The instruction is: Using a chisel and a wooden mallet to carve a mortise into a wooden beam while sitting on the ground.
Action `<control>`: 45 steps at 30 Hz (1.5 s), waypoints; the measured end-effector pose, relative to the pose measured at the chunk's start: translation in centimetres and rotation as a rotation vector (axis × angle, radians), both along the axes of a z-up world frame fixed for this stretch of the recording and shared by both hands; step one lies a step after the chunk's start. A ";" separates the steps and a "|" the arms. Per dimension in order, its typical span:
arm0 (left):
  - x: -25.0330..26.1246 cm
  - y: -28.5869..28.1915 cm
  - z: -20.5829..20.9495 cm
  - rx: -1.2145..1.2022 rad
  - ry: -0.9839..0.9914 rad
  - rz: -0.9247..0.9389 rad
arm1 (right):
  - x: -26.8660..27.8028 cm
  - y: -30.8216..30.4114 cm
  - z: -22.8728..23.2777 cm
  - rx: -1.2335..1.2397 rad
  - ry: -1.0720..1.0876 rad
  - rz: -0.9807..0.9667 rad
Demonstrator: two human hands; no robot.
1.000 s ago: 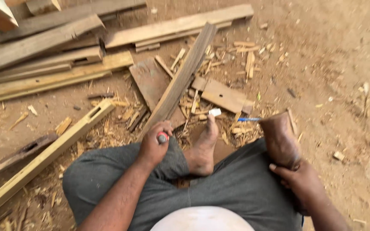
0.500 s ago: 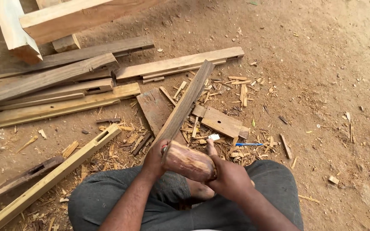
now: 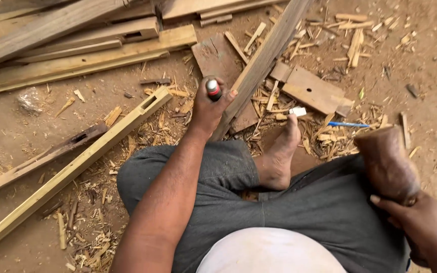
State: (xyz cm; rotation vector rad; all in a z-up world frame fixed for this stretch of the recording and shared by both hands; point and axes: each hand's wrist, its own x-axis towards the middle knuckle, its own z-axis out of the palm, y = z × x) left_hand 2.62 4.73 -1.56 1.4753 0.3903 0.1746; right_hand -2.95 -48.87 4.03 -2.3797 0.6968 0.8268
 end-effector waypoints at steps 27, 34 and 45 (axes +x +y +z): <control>-1.2 1.0 2.4 -0.325 -0.061 0.011 | 2.7 5.5 4.0 0.017 0.076 -0.090; -2.8 -0.9 3.9 -0.170 -0.036 -0.308 | 2.9 6.3 4.7 -0.008 0.084 -0.064; -4.6 -3.2 4.3 0.476 0.063 -0.321 | 2.6 8.2 7.0 -0.053 0.067 -0.026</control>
